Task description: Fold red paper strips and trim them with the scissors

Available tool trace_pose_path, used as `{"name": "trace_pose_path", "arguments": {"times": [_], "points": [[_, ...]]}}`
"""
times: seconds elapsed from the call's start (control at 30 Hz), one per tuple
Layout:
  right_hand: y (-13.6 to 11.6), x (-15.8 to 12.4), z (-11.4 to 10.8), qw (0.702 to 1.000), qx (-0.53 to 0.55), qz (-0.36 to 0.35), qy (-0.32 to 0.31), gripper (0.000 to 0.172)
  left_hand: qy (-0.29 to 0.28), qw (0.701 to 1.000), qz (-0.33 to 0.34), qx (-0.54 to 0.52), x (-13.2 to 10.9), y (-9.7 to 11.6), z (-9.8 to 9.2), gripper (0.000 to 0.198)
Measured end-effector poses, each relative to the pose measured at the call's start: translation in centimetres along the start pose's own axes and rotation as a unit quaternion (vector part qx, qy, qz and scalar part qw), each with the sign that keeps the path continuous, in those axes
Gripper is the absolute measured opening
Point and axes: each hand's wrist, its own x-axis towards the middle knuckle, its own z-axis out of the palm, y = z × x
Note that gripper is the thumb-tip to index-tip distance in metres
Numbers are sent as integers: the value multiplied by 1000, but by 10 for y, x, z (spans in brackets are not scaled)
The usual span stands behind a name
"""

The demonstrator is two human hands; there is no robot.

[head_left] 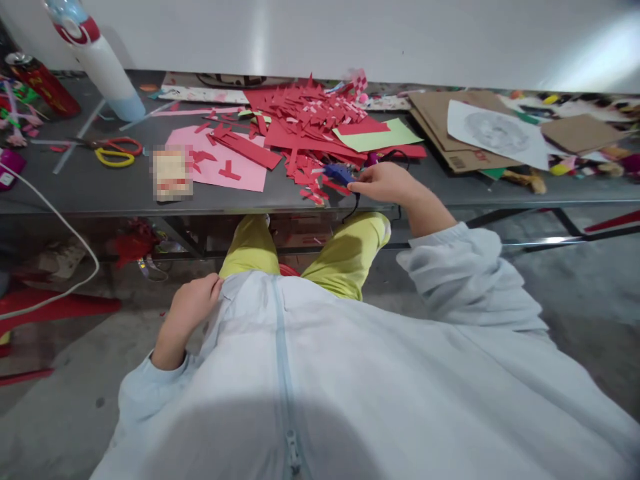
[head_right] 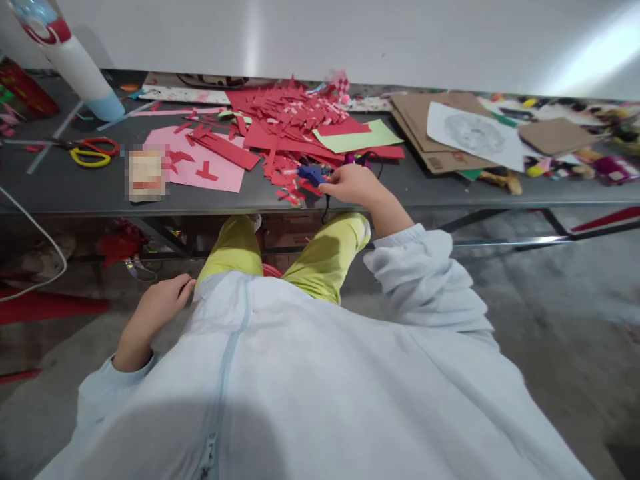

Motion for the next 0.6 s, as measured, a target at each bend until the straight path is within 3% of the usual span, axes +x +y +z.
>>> {"name": "trace_pose_path", "arguments": {"times": [0.13, 0.3, 0.53, 0.6], "points": [[-4, -26, 2, 999, -26, 5, 34, 34, -6, 1000, 14, 4, 1, 4, 0, 36], [4, -40, -14, 989, -104, 42, 97, 41, -15, 998, 42, 34, 9, 12, 2, 38], [63, -21, -54, 966, -153, 109, 178, 45, -8, 989, 109, 95, 37, 34, -16, 39], [84, -19, -70, 959, -170, 98, 204, 47, 2, 987, 124, 100, 47, 39, -23, 38]]}}
